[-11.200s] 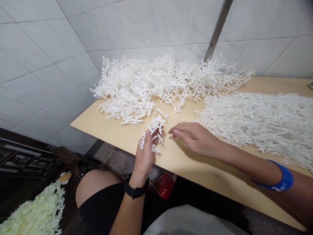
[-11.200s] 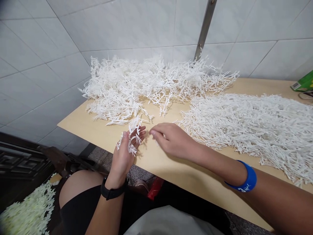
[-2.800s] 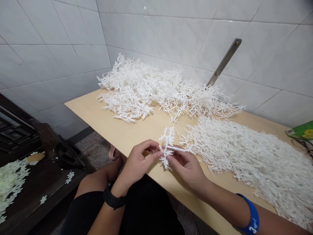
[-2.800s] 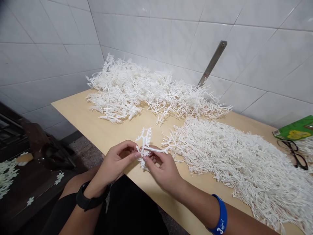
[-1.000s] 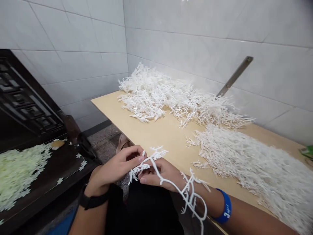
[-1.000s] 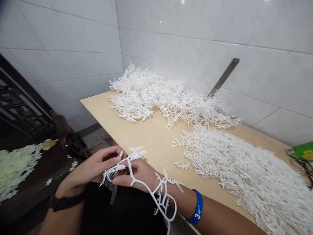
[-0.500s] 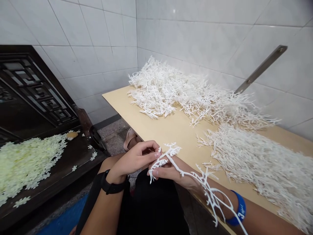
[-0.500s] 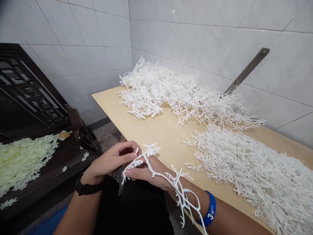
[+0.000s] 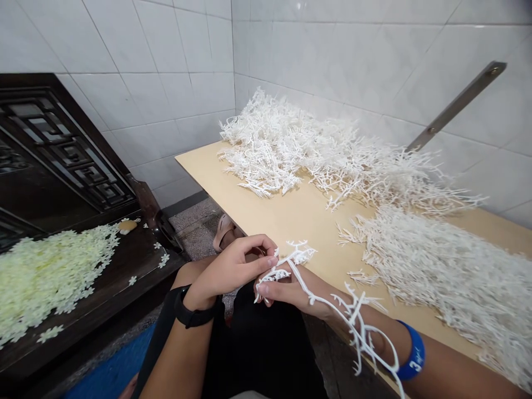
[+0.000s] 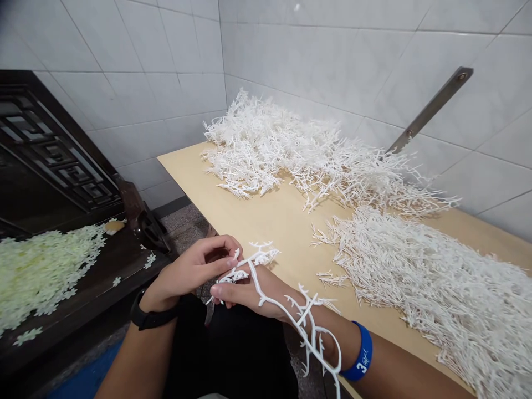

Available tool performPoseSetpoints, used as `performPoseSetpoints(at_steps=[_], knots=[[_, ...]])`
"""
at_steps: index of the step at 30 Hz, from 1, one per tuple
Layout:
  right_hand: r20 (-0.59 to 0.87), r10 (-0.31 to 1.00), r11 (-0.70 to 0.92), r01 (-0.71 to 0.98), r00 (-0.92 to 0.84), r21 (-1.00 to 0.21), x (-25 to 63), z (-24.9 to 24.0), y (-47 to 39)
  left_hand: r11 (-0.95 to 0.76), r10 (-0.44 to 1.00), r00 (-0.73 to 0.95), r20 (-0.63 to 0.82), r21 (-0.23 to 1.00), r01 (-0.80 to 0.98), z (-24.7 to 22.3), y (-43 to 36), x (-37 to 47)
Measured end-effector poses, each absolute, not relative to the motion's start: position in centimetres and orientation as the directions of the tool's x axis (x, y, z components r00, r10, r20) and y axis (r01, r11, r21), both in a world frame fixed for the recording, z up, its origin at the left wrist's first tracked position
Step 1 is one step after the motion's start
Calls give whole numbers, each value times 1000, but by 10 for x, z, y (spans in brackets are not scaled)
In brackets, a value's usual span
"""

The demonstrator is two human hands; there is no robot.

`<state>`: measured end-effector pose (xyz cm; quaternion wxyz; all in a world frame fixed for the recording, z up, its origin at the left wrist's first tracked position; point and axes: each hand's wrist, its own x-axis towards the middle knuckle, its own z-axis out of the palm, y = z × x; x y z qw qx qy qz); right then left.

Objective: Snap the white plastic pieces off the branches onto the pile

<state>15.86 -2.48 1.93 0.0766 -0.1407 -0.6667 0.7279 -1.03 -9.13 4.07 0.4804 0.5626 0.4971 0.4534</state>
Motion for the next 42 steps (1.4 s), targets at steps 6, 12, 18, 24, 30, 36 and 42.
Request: performPoseSetpoints(at_steps=[6, 12, 18, 24, 30, 36, 42], knots=[[-48, 318, -100, 17, -947, -995, 157, 25, -26, -31, 998, -49, 33, 999, 44, 36, -92, -11], [85, 434, -1, -95, -897, -995, 158, 29, -26, -7, 975, 220, 40, 989, -149, 12, -85, -9], [47, 429, 68, -19, -902, -997, 161, 25, -28, 67, 952, 307, -17, 986, -153, 12, -85, 3], [90, 441, 222, 11, -893, -975, 165, 29, -12, 40, 986, 165, -16, 989, -144, 32, -76, 11], [145, 594, 325, 71, -792, -943, 172, 46, 16, -101, 990, 101, 100, 995, -3, 40, -40, 14], [168, 808, 337, 210, -565, -918, 174, 39, 34, -182, 981, 76, 176, 980, 82, 33, -2, 14], [186, 847, 325, 207, -498, -923, 174, 28, 43, -161, 985, 91, 147, 972, 170, 18, 13, 8]])
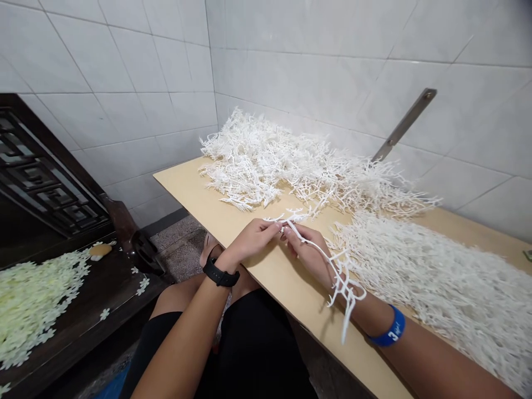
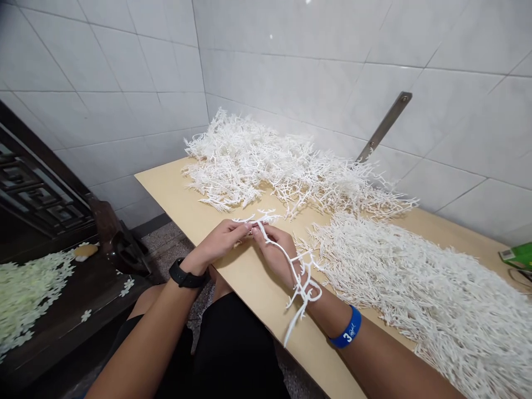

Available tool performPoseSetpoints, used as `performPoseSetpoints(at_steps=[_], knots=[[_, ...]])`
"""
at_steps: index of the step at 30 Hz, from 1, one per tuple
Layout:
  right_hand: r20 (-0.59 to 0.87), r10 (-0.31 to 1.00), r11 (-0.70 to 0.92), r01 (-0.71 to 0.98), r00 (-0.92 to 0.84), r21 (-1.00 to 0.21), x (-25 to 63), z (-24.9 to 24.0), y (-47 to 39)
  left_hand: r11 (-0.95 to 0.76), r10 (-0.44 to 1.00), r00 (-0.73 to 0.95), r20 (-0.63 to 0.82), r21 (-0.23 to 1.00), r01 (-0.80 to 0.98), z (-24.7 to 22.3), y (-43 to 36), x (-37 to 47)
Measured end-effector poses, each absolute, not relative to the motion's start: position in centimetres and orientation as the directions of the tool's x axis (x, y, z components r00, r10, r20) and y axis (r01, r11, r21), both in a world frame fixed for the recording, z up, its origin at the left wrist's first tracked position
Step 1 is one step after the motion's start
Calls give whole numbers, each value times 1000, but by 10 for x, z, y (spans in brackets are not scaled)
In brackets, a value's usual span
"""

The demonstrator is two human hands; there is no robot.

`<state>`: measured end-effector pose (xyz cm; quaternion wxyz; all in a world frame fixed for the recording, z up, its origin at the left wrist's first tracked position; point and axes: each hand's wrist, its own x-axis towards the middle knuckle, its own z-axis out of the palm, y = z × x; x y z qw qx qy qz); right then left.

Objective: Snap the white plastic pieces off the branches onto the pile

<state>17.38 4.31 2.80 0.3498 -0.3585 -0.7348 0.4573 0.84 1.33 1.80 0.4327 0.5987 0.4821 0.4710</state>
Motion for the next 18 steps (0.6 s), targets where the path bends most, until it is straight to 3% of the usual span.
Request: performPoseSetpoints(at_steps=[3, 9, 14, 18], knots=[[186, 853, 309, 185, -487, -933, 173, 25, 44, -137, 987, 102, 121, 975, 175, 13, 14, 8], [166, 859, 317, 248, -485, -915, 170, 23, 42, -94, 995, -38, 96, 994, 54, 11, 13, 16], [157, 863, 326, 291, -480, -899, 166, 24, 46, -30, 977, -199, 79, 971, 236, 12, 11, 24], [157, 866, 338, 327, -474, -882, 166, 23, 48, -30, 975, -208, 80, 972, 232, 15, 11, 26]])
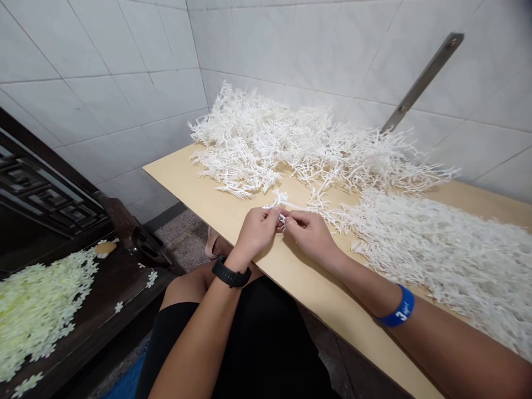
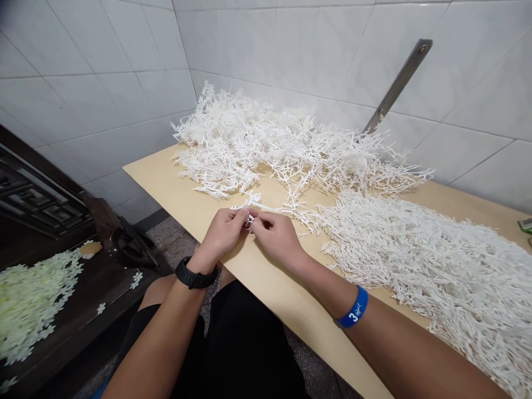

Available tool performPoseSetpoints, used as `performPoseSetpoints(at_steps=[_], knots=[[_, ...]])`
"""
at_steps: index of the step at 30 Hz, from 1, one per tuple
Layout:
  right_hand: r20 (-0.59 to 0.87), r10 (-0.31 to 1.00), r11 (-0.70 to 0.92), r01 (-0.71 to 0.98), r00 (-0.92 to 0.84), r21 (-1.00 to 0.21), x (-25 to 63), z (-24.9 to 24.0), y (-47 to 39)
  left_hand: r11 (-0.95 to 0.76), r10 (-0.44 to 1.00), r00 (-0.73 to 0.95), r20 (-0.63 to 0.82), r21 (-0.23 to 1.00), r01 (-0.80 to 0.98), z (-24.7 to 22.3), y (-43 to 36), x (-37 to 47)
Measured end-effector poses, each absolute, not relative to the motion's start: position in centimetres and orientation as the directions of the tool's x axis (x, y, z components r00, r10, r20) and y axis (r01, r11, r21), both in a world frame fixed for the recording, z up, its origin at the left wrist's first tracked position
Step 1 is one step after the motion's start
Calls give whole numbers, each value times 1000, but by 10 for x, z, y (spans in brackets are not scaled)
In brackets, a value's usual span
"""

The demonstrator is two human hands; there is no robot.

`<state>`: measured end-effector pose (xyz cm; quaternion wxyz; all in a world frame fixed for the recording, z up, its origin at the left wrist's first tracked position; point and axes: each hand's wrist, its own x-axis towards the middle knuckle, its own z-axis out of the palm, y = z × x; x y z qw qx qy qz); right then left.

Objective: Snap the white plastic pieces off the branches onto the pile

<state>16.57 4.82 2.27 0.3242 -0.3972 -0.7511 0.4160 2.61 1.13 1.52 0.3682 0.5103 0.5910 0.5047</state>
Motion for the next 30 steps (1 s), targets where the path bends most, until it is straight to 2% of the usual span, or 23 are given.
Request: performPoseSetpoints(at_steps=[4, 6, 10, 12, 14, 17, 19, 22, 27, 30], knots=[[198, 869, 379, 354, -454, -855, 170, 22, 44, 26, 937, -342, -69, 991, -130, 17, 16, 27], [224, 858, 424, 390, -462, -818, 172, 21, 41, 9, 928, -362, -87, 978, -210, 16, 17, 26], [316, 796, 564, 446, -516, -694, 174, 18, 41, -89, 977, -199, 77, 994, -55, 13, 13, 23], [345, 803, 571, 463, -486, -677, 174, 17, 41, -111, 982, -157, 105, 993, -36, 11, 11, 20], [344, 830, 531, 431, -440, -730, 173, 18, 41, -113, 987, -119, 108, 993, -31, 11, 9, 19], [297, 855, 428, 254, -426, -867, 173, 21, 41, -126, 992, -30, 125, 992, -3, 12, 8, 19], [262, 855, 365, 158, -448, -918, 173, 22, 42, -139, 990, 13, 139, 990, 37, 13, 8, 19], [240, 836, 345, 132, -493, -929, 172, 23, 43, -137, 990, -11, 139, 986, 100, 14, 8, 21], [244, 831, 376, 180, -500, -909, 166, 22, 44, -122, 976, -157, 150, 976, 180, 12, 7, 23], [260, 826, 410, 216, -500, -886, 166, 22, 44, -92, 970, -212, 120, 986, 140, 11, 9, 25]])
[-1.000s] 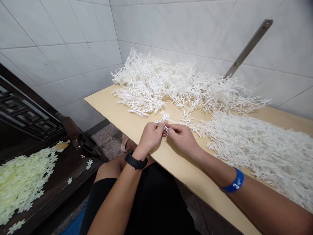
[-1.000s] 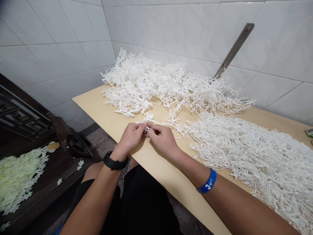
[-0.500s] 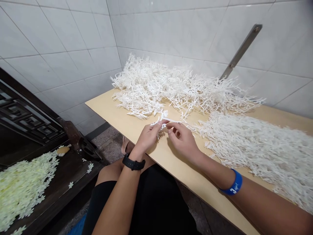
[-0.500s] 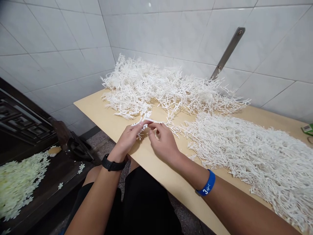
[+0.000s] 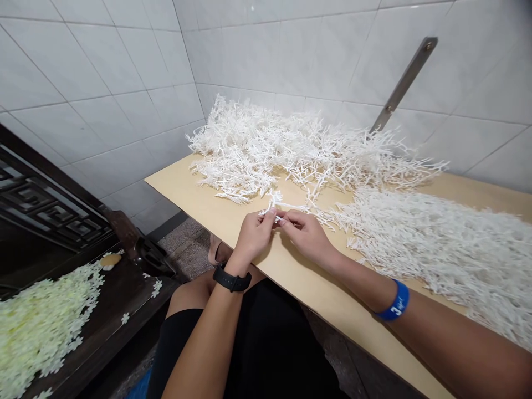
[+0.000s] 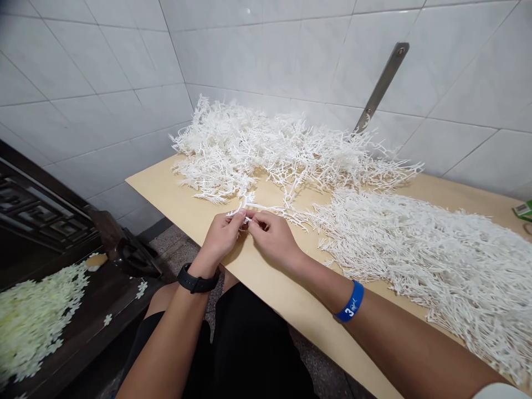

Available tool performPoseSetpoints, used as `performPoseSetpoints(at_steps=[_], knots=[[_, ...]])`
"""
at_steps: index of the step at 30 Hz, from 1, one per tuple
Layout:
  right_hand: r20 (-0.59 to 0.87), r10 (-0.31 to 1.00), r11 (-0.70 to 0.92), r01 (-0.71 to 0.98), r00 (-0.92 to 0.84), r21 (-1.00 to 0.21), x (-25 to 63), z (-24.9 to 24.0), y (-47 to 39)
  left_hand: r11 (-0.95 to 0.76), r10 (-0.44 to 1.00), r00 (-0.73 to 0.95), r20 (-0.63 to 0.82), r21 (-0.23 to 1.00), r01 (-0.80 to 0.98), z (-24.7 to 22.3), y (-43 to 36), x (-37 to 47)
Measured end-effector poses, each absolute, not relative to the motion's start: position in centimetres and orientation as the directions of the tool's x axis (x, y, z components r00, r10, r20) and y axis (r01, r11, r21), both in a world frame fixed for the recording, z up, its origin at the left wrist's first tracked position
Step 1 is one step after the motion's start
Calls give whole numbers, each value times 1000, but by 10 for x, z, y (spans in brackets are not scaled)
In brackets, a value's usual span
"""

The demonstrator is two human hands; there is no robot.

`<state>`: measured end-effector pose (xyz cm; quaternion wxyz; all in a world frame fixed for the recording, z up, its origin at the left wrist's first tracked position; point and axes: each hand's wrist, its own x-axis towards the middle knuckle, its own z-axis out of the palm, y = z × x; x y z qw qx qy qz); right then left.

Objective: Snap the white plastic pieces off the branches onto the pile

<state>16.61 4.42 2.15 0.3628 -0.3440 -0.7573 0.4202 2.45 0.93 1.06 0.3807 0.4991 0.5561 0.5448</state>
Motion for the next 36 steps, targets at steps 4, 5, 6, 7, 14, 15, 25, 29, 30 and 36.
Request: performPoseSetpoints(at_steps=[4, 5, 6, 7, 14, 15, 25, 29, 30, 36], knots=[[330, 810, 504, 287, -485, -814, 172, 21, 43, -67, 939, -344, 11, 986, -152, 10, 13, 24], [343, 808, 522, 313, -479, -793, 173, 21, 43, -79, 941, -339, 14, 980, -180, 10, 13, 24], [347, 807, 534, 339, -478, -775, 175, 21, 43, -97, 949, -312, 40, 980, -172, 11, 13, 24], [346, 809, 537, 358, -475, -764, 175, 21, 43, -117, 959, -274, 75, 983, -142, 11, 12, 23], [289, 830, 426, 205, -478, -881, 172, 23, 43, -139, 990, -41, 138, 989, -43, 11, 7, 21], [270, 828, 386, 151, -491, -910, 171, 24, 44, -148, 989, -21, 148, 989, -20, 12, 7, 21], [249, 816, 368, 135, -522, -920, 168, 20, 46, -106, 971, -209, 119, 992, 70, 9, 8, 24], [334, 801, 518, 296, -496, -803, 174, 19, 44, -108, 948, -311, 64, 986, -126, 7, 10, 24], [343, 797, 546, 350, -497, -761, 175, 18, 45, -133, 950, -295, 99, 986, -99, 7, 10, 23], [433, 751, 638, 376, -499, -672, 175, 20, 44, -183, 959, -216, 184, 983, 25, 7, 6, 19]])
